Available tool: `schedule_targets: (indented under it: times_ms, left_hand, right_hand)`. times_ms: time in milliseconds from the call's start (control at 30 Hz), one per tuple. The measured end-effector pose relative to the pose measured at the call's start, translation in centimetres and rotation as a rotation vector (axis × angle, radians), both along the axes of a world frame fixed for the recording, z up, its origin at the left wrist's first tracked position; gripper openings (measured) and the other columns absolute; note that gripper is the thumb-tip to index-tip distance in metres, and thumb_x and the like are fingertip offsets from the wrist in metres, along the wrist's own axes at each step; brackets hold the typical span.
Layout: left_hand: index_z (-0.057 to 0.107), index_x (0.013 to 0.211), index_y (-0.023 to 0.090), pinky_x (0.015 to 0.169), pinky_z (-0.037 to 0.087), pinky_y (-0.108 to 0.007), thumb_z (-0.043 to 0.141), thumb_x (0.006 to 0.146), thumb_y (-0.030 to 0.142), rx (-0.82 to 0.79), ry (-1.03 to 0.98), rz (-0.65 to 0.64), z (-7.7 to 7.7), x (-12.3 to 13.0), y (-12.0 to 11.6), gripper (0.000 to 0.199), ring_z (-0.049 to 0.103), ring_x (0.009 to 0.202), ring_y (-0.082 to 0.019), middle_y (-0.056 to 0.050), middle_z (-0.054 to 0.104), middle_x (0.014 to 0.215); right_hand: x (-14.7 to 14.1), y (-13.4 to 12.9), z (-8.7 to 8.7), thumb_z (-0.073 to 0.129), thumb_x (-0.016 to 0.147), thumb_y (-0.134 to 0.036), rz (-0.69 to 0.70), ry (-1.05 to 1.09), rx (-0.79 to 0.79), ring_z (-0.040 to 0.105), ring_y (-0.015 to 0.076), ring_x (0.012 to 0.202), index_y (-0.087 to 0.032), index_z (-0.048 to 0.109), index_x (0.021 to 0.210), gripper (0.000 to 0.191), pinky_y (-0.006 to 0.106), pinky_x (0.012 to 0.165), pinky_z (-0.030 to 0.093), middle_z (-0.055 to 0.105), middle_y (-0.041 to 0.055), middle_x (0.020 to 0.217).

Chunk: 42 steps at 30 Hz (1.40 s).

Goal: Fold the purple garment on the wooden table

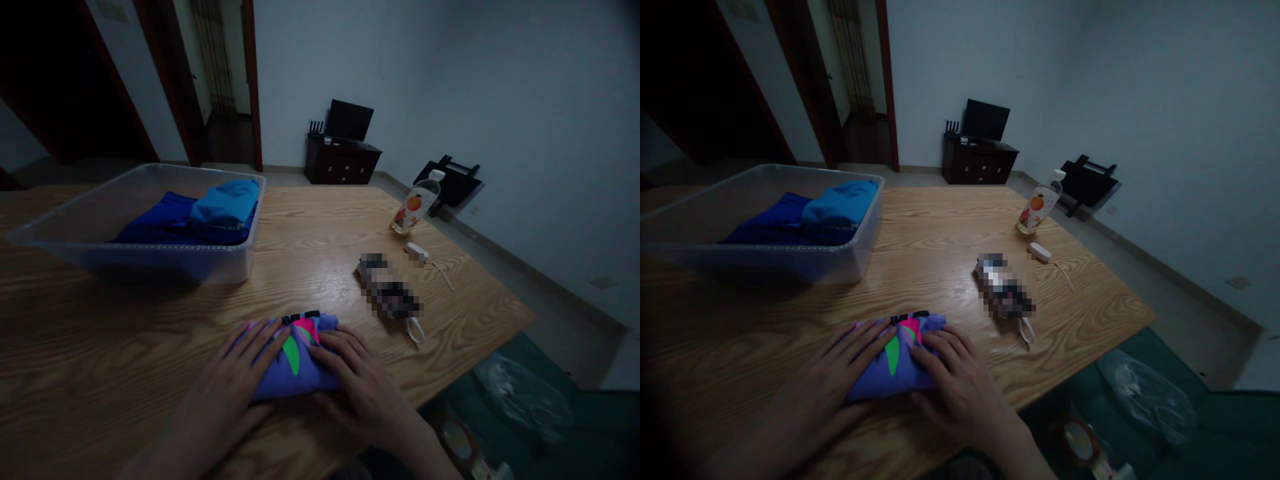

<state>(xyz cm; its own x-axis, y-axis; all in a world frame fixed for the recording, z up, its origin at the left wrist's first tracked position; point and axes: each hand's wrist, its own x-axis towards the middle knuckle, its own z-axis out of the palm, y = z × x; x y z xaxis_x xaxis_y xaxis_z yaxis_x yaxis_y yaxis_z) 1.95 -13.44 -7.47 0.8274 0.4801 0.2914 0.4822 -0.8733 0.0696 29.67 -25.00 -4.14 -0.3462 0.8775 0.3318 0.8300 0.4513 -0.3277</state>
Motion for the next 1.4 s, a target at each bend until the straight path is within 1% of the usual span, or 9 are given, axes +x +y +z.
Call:
schedule_targets:
  times_ms: [100, 267, 467, 667, 800, 933, 1033, 1233, 1400]
  left_hand:
    - [0.03, 0.173, 0.027, 0.13, 0.038, -0.053, 0.08, 0.078, 0.027, -0.019, 0.014, -0.004, -0.3, 0.5, 0.5, 0.107, 0.052, 0.154, -0.033, -0.006, 0.046, 0.174]
    - [0.034, 0.171, 0.023, 0.13, 0.039, -0.056, 0.075, 0.075, 0.022, -0.018, -0.006, -0.004, -0.5, 0.9, 0.3, 0.105, 0.051, 0.155, -0.034, -0.009, 0.045, 0.174]
    - [0.048, 0.165, 0.021, 0.127, 0.045, -0.055, 0.071, 0.073, 0.013, -0.116, -0.004, -0.056, -0.5, 0.4, -0.1, 0.095, 0.056, 0.151, -0.036, -0.011, 0.051, 0.17]
    - [0.072, 0.138, 0.032, 0.087, 0.061, -0.033, 0.071, 0.081, 0.024, -0.729, -0.029, 0.005, 5.8, 0.7, -1.6, 0.057, 0.08, 0.104, -0.027, -0.001, 0.082, 0.126]
    - [0.082, 0.108, 0.027, 0.082, 0.06, -0.029, 0.072, 0.082, 0.03, -1.235, -0.14, 0.022, 8.3, 2.0, -2.0, 0.027, 0.077, 0.093, -0.023, 0.001, 0.083, 0.101]
    - [0.081, 0.121, 0.025, 0.096, 0.065, -0.04, 0.08, 0.087, 0.059, -1.696, -0.394, 0.056, 6.5, 2.3, -2.2, 0.049, 0.078, 0.11, -0.031, -0.006, 0.083, 0.116]
    - [0.08, 0.13, 0.025, 0.103, 0.064, -0.048, 0.082, 0.086, 0.062, -1.874, -0.494, 0.042, 5.1, 1.9, -2.2, 0.057, 0.078, 0.114, -0.035, -0.009, 0.083, 0.119]
    - [0.081, 0.128, 0.026, 0.116, 0.056, -0.052, 0.084, 0.085, 0.068, -1.979, -0.484, -0.05, 5.4, 1.9, -1.9, 0.06, 0.077, 0.119, -0.034, -0.008, 0.084, 0.117]
    - [0.082, 0.116, 0.018, 0.108, 0.061, -0.055, 0.079, 0.076, 0.085, -1.957, -0.525, 0.178, 4.6, 2.4, -1.8, 0.078, 0.081, 0.107, -0.038, -0.014, 0.085, 0.11]
  right_hand:
    - [0.0, 0.4, -0.9, 0.078, 0.091, -0.015, -0.081, -0.031, -0.041, 0.05, 0.035, 0.152, -0.024, 0.047, 0.164, 0.08, 0.059, 0.125, 0.048, 0.054, 0.0171, 0.164]
    - [0.3, 0.7, -1.3, 0.07, 0.096, -0.011, -0.051, -0.052, 0.018, 0.036, 0.033, 0.163, -0.022, 0.052, 0.158, 0.065, 0.058, 0.13, 0.042, 0.042, 0.0162, 0.175]
    - [0.2, 0.5, -0.4, 0.065, 0.101, -0.017, 0.088, -0.005, -0.004, 0.043, 0.0267, 0.159, -0.021, 0.052, 0.149, 0.05, 0.054, 0.139, 0.023, 0.063, 0.0092, 0.16]
    - [1.1, -1.7, 2.2, 0.068, 0.104, -0.034, 0.091, 0.197, -0.033, 0.061, 0.0242, 0.143, -0.028, 0.049, 0.152, 0.052, 0.047, 0.135, 0.032, 0.072, 0.0056, 0.146]
    - [1.3, -3.6, 1.5, 0.069, 0.104, -0.04, -0.059, 0.427, -0.042, 0.068, 0.0282, 0.134, -0.031, 0.057, 0.147, 0.046, 0.048, 0.123, 0.049, 0.075, 0.0078, 0.135]
    - [0.4, -4.8, -1.0, 0.08, 0.093, -0.064, -0.263, 0.753, -0.326, 0.062, 0.0369, 0.144, -0.028, 0.052, 0.16, 0.082, 0.052, 0.114, 0.058, 0.067, 0.0157, 0.15]
    - [-0.6, -4.1, -1.8, 0.088, 0.083, -0.069, -0.337, 1.02, -0.523, 0.059, 0.0377, 0.148, -0.029, 0.049, 0.164, 0.099, 0.055, 0.118, 0.053, 0.063, 0.0153, 0.156]
    - [-1.2, -0.7, 0.4, 0.095, 0.076, -0.061, -0.457, 1.341, -0.581, 0.069, 0.0352, 0.133, -0.028, 0.066, 0.147, 0.084, 0.051, 0.117, 0.053, 0.075, 0.01, 0.14]
    - [-2.0, 1.0, 0.2, 0.094, 0.076, -0.061, -0.492, 1.374, -0.558, 0.072, 0.0348, 0.126, -0.026, 0.066, 0.143, 0.081, 0.049, 0.112, 0.056, 0.076, 0.0096, 0.135]
